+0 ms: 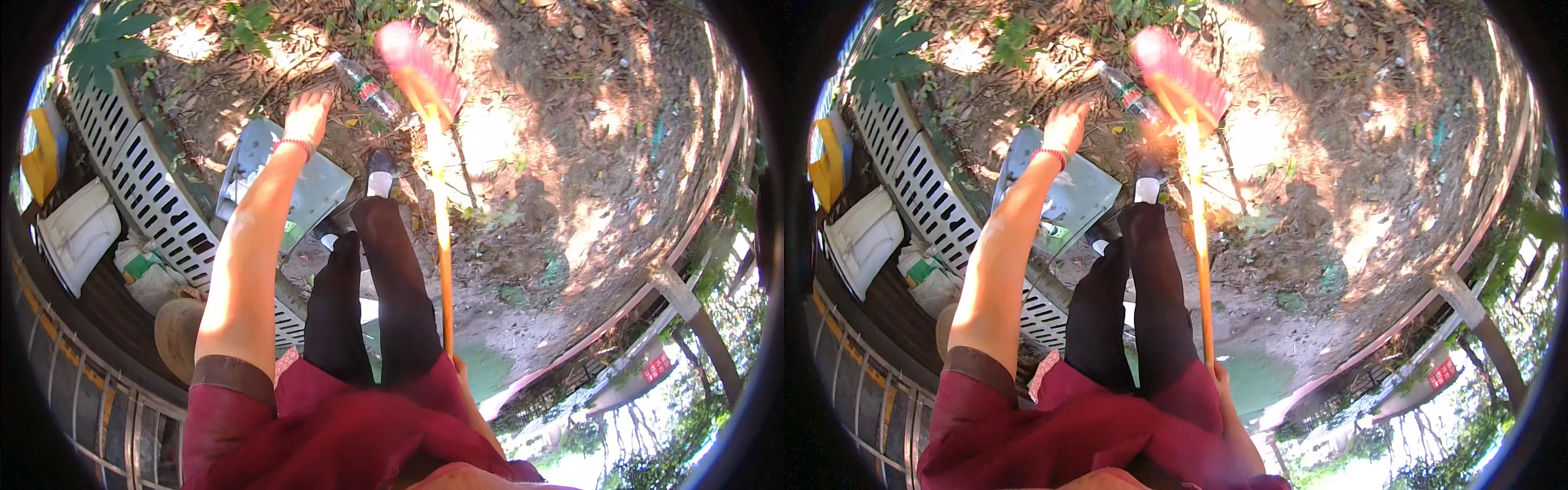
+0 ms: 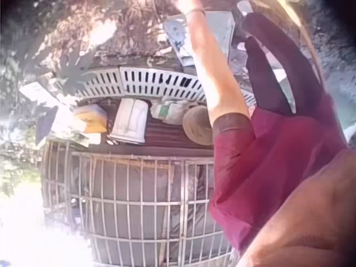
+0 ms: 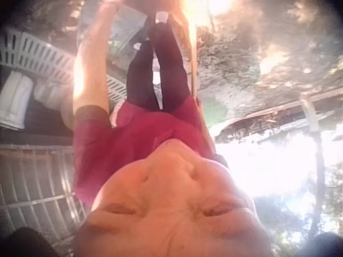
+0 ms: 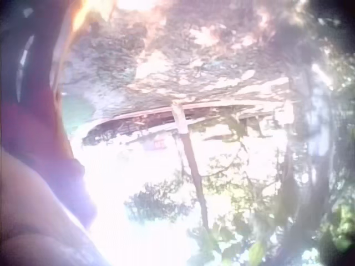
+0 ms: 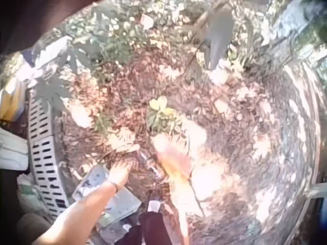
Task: The person sweeps debris and leaves from a tiled walkway and adjacent garden area using a broom and dustpan. They gather the swept material into the dustpan and move along the path, continuing to sweep and collect litter.
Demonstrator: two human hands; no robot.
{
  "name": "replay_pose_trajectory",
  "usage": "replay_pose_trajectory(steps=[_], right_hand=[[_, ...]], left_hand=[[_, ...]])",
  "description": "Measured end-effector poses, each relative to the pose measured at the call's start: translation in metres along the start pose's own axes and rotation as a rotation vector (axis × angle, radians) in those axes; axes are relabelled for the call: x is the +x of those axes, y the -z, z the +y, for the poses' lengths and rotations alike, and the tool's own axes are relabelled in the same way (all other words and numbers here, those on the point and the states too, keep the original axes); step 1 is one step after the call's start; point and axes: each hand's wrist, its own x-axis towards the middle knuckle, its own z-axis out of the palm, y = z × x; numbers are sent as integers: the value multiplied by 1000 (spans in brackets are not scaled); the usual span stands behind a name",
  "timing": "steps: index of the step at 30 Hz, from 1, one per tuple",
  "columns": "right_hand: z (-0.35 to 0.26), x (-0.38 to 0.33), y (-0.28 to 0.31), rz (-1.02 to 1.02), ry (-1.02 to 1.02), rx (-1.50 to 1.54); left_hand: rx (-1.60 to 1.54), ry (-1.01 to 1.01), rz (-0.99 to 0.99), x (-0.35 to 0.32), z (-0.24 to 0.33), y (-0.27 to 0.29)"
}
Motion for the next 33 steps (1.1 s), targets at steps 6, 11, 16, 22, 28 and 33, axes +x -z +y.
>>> replay_pose_trajectory(steps=[6, 11, 16, 22, 28, 33], right_hand=[[8, 21, -20, -1, -232, 112], [7, 26, -31, 12, -308, 103], [10, 5, -33, 20, -309, 125], [9, -3, -29, -36, -213, 163], [-1, -7, -24, -63, -116, 296], [-42, -6, -12, 11, 30, -410]], left_hand=[[144, -73, -110, 84, -5, -58], [239, -73, -173, 102, -3, -79], [110, -145, -76, 56, -6, -43], [-475, 339, -144, -52, -60, 67], [-1417, 481, 175, -189, -87, 210], [-1452, 849, -10, -339, -27, 251]])
